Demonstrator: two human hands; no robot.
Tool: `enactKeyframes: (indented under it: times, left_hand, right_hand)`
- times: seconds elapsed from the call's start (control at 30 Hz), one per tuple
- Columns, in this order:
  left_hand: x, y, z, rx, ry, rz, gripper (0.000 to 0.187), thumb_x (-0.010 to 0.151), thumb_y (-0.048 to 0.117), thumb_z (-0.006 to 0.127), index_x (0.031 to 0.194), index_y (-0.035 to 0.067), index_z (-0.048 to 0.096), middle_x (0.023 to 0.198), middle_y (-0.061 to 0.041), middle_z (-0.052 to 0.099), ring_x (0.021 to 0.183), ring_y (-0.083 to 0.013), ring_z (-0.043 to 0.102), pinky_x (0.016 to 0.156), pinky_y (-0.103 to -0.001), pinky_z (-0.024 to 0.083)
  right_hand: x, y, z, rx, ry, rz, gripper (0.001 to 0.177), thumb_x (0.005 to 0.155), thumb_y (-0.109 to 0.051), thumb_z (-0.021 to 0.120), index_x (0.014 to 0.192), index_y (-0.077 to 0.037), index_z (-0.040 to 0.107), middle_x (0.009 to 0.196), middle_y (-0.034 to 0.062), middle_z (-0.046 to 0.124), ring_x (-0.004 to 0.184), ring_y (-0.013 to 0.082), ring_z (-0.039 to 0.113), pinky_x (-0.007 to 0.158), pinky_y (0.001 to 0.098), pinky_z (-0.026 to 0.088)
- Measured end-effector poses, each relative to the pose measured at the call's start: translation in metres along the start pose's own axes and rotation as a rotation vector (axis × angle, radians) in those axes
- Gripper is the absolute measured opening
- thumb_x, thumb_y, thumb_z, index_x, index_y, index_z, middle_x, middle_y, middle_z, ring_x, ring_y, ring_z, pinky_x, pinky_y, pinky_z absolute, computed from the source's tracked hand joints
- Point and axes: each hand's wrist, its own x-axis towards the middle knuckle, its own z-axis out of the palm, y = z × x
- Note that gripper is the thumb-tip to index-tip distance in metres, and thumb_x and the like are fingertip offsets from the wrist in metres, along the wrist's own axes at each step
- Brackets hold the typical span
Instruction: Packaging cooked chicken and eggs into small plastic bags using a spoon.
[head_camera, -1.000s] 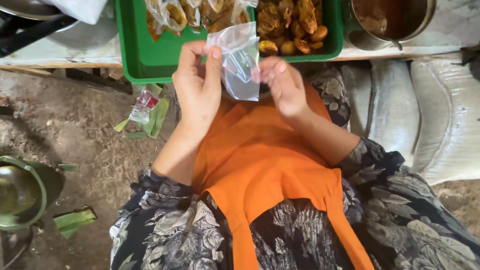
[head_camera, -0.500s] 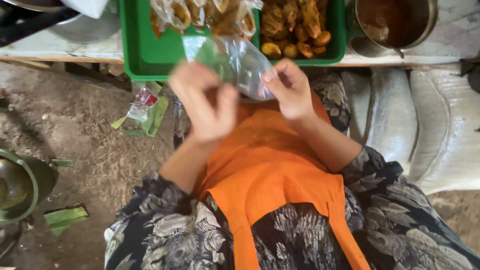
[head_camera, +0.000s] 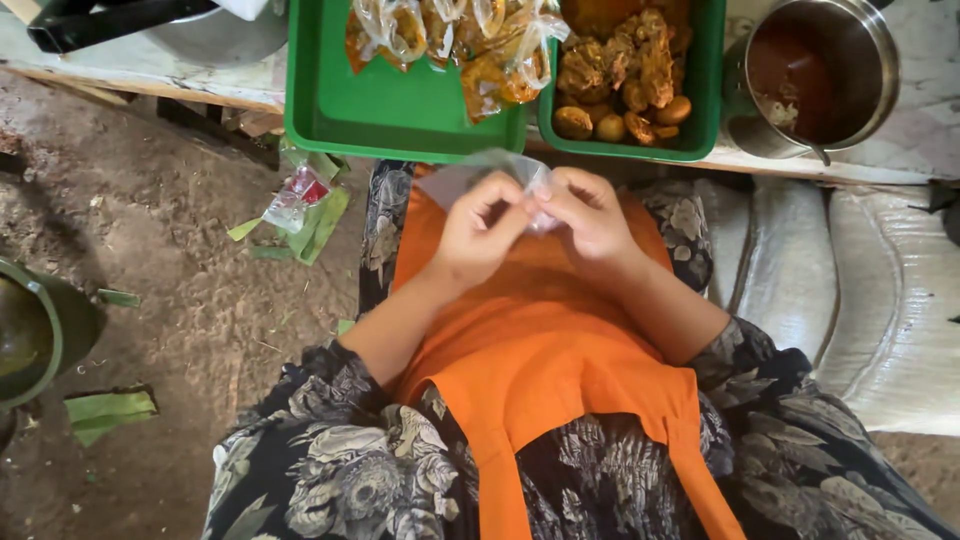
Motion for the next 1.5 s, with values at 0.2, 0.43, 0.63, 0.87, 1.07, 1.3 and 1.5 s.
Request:
enactKeyframes:
  times: [0.2, 0.43, 0.63, 0.87, 1.07, 1.3, 1.5]
  left_hand:
    - [0.011, 0.018, 0.01, -0.019, 0.219, 0.118, 0.016, 0.098, 0.007, 0.066, 0.099, 0.006, 0.05, 0.096, 0.003, 0.053, 0.082, -0.0056, 0.052, 0.074, -0.019, 0.045]
    - [0.009, -0.016, -0.003, 0.333, 0.265, 0.23, 0.025, 0.102, 0.004, 0.073, 0.09, 0.004, 0.051, 0.091, -0.003, 0.052, 0.084, -0.0134, 0.05, 0.079, -0.025, 0.046]
    - [0.008, 0.007, 0.0, 0.558, 0.196, 0.278, 0.025, 0.092, -0.006, 0.07, 0.09, 0.003, 0.047, 0.092, -0.013, 0.051, 0.074, -0.0241, 0.053, 0.069, -0.032, 0.049]
    - [0.013, 0.007, 0.002, 0.669, 0.149, 0.235, 0.033, 0.081, -0.011, 0.067, 0.103, 0.004, 0.048, 0.097, -0.017, 0.052, 0.078, -0.0329, 0.057, 0.07, -0.04, 0.051]
    - [0.016, -0.034, -0.006, 0.491, 0.252, 0.001, 0.018, 0.086, -0.013, 0.06, 0.099, 0.0, 0.058, 0.092, -0.012, 0.065, 0.078, -0.0235, 0.066, 0.071, -0.033, 0.055]
    - [0.013, -0.056, -0.018, -0.377, 0.016, -0.331, 0.014, 0.091, -0.006, 0.057, 0.092, -0.003, 0.07, 0.09, -0.01, 0.071, 0.085, -0.0187, 0.067, 0.083, -0.032, 0.056]
    - [0.01, -0.057, -0.033, -0.924, -0.125, -0.408, 0.018, 0.098, 0.019, 0.059, 0.092, 0.004, 0.067, 0.09, -0.009, 0.068, 0.086, -0.0207, 0.063, 0.083, -0.034, 0.05]
  right_hand:
    - [0.006, 0.013, -0.009, -0.411, 0.096, -0.258, 0.028, 0.103, -0.009, 0.067, 0.079, -0.001, 0.054, 0.085, 0.0026, 0.058, 0.077, 0.0103, 0.051, 0.071, 0.0263, 0.043]
    - [0.007, 0.007, 0.005, -0.528, 0.138, -0.339, 0.018, 0.104, -0.006, 0.06, 0.088, 0.0, 0.063, 0.094, 0.0025, 0.066, 0.084, 0.0066, 0.056, 0.076, 0.0223, 0.046]
    - [0.011, 0.013, -0.001, -0.575, 0.118, -0.462, 0.023, 0.103, -0.003, 0.061, 0.081, 0.002, 0.054, 0.107, 0.0045, 0.066, 0.091, 0.0071, 0.056, 0.079, 0.0233, 0.047]
    - [0.007, 0.007, 0.014, -0.459, 0.257, -0.289, 0.023, 0.101, -0.006, 0.059, 0.078, 0.001, 0.06, 0.103, 0.0027, 0.069, 0.075, 0.0047, 0.055, 0.064, 0.0218, 0.046]
    - [0.017, 0.01, 0.008, 0.157, 0.298, -0.032, 0.019, 0.097, -0.004, 0.057, 0.079, -0.007, 0.056, 0.084, 0.0068, 0.068, 0.077, 0.0156, 0.067, 0.073, 0.031, 0.056]
    - [0.024, 0.024, -0.028, 0.135, 0.177, 0.041, 0.022, 0.099, -0.007, 0.063, 0.081, -0.009, 0.051, 0.074, 0.0016, 0.055, 0.069, 0.0142, 0.055, 0.062, 0.0305, 0.046]
    - [0.024, 0.004, -0.015, 0.006, 0.055, 0.132, 0.008, 0.1, -0.009, 0.061, 0.106, -0.007, 0.056, 0.097, 0.0018, 0.061, 0.09, 0.0135, 0.059, 0.077, 0.0297, 0.049]
